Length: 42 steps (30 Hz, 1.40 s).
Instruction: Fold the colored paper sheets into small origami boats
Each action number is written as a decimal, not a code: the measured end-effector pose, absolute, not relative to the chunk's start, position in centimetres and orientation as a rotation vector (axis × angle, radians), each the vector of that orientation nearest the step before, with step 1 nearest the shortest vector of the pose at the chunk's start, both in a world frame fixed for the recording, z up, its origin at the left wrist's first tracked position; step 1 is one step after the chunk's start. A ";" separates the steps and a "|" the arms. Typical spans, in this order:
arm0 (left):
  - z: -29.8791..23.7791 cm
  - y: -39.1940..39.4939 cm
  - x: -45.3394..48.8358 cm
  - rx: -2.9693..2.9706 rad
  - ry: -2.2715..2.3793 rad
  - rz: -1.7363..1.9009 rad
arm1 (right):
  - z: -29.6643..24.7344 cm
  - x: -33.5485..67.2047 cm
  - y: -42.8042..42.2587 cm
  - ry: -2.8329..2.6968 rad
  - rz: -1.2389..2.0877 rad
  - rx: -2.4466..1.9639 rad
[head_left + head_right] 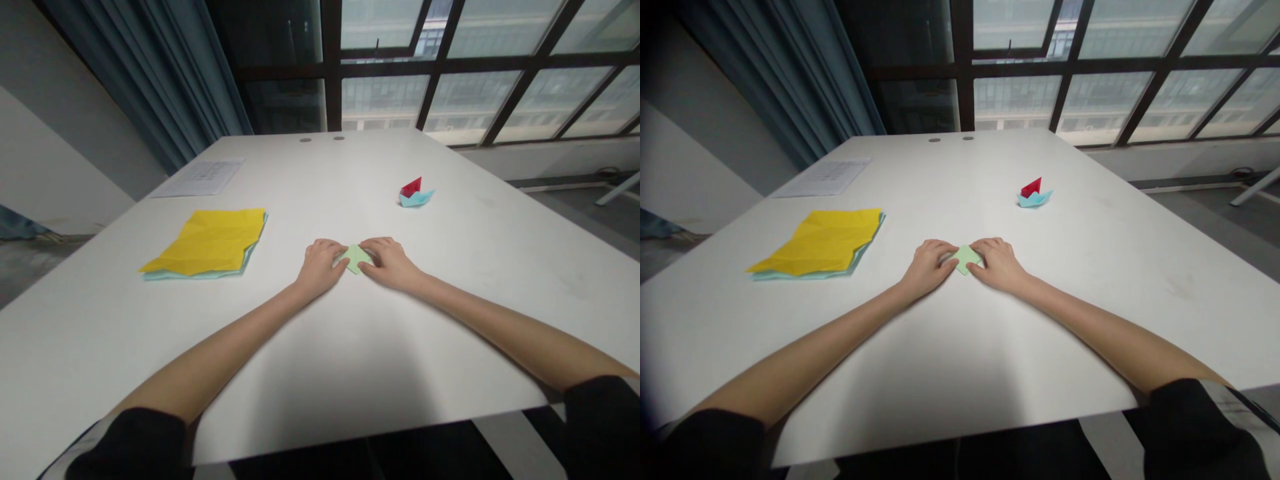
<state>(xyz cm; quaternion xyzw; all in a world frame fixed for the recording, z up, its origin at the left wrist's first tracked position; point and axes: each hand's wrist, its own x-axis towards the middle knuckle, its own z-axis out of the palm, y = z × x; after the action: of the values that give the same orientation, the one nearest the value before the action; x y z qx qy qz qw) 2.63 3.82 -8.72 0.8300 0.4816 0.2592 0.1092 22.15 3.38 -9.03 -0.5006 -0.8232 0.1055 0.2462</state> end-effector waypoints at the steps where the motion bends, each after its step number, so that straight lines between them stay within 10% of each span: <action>1: -8.7 3.9 2.6 2.392 1.389 0.816 | -8.8 22.0 3.3 -2.206 0.347 -1.363; 42: -7.8 2.8 3.1 2.064 1.217 1.296 | -7.2 22.2 2.8 -2.090 0.233 -1.090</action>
<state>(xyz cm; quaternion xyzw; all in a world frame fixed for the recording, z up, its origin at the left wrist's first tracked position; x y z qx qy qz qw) 3.06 2.75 -7.79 0.7411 0.4371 0.4655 0.2073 22.19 2.76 -7.20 -0.4261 -0.8172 0.0913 0.3771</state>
